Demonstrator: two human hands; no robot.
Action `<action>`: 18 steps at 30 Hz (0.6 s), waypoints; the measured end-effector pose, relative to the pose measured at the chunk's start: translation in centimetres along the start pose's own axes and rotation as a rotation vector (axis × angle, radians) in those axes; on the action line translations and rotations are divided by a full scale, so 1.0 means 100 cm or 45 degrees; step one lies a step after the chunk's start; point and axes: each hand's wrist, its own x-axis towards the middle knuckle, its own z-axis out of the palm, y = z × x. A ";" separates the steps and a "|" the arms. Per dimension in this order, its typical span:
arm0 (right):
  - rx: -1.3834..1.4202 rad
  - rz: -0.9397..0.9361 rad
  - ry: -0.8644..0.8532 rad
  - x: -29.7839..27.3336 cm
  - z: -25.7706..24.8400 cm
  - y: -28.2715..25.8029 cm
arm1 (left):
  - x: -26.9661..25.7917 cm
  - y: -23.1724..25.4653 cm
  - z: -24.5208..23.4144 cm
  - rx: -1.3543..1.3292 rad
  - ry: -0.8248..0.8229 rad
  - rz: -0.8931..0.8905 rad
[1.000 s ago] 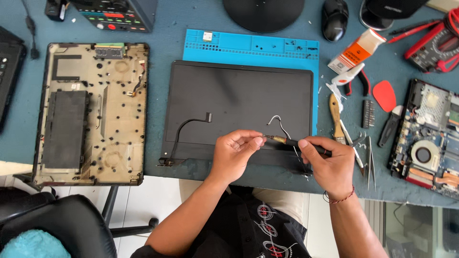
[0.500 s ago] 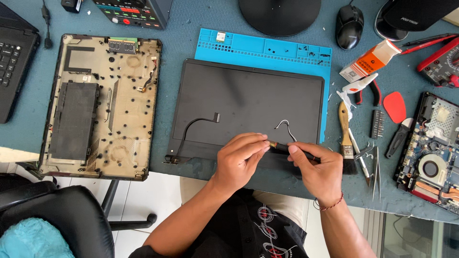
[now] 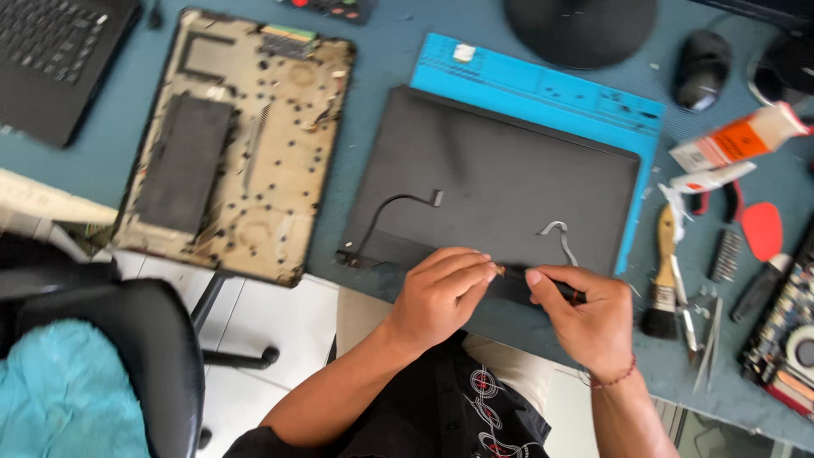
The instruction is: The person uses a screwdriver to remove screws from the back of a laptop screen. They then use a plastic pry tool to separate the screen bezel from the frame, working along the edges to release the clips.
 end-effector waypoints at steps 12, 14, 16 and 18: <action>-0.315 -0.332 -0.258 0.020 0.033 -0.068 | 0.001 0.001 -0.082 0.002 -0.279 -0.362; -0.305 -0.398 -0.297 0.022 0.047 -0.087 | -0.004 -0.006 -0.091 0.096 -0.208 -0.332; -0.290 -0.468 -0.331 0.028 0.059 -0.098 | -0.006 -0.013 -0.102 0.195 -0.138 -0.296; -0.342 -0.818 -0.311 0.037 0.070 -0.102 | -0.005 -0.017 -0.116 0.558 0.001 -0.194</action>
